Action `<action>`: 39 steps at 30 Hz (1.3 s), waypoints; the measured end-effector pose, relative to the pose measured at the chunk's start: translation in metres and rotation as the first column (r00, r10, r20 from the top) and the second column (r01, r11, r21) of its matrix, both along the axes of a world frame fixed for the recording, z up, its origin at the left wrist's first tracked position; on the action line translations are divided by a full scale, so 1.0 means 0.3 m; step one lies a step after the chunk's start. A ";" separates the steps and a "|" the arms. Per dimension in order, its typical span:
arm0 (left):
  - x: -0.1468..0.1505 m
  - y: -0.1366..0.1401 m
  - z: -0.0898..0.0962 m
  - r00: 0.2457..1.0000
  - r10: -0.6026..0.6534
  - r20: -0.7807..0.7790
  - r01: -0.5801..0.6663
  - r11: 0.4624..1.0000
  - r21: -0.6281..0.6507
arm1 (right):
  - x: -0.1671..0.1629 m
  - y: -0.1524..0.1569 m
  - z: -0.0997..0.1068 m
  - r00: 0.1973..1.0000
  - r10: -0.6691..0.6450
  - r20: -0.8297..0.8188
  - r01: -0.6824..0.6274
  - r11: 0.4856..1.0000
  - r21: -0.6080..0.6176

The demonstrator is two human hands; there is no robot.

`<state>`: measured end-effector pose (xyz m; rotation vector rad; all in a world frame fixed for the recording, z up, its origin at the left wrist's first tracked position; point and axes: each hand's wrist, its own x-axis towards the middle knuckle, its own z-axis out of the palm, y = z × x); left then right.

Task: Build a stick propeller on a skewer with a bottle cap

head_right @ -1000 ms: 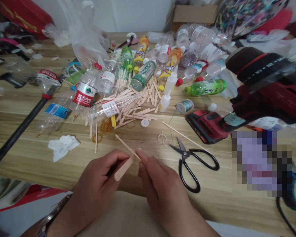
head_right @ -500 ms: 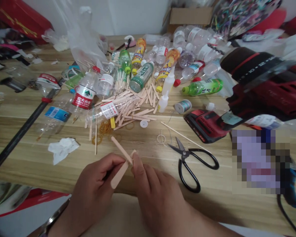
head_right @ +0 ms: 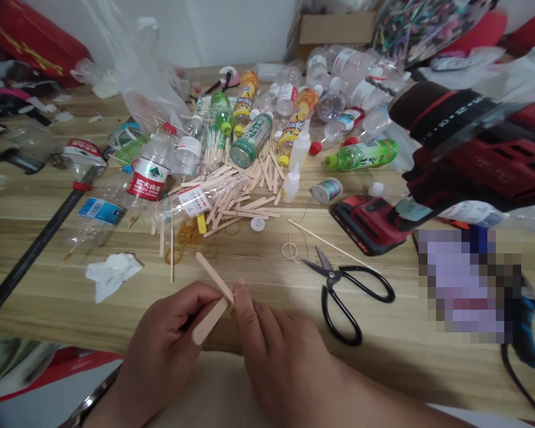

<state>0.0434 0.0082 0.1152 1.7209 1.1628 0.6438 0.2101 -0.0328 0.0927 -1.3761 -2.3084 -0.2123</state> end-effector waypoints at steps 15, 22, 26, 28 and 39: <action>-0.009 -0.010 -0.005 0.991 -0.042 -0.129 0.070 0.974 0.217 | -0.012 -0.006 0.019 0.998 0.058 0.030 -0.057 0.998 -0.011; -0.007 0.009 0.012 0.998 -0.059 0.022 0.059 0.998 0.003 | 0.002 -0.004 0.023 0.993 0.060 0.105 -0.065 0.997 0.046; -0.006 0.003 0.007 0.994 -0.054 -0.091 0.073 0.973 0.218 | -0.005 0.015 0.035 0.998 0.060 -0.020 -0.060 0.998 0.025; -0.010 -0.001 0.002 0.982 -0.068 -0.175 0.127 0.927 0.352 | -0.011 0.024 0.040 0.995 0.064 -0.071 -0.063 0.998 0.009; -0.029 0.014 -0.010 0.906 -0.080 -0.417 0.352 0.691 0.632 | -0.027 0.024 0.055 0.978 0.069 -0.198 -0.091 0.990 -0.106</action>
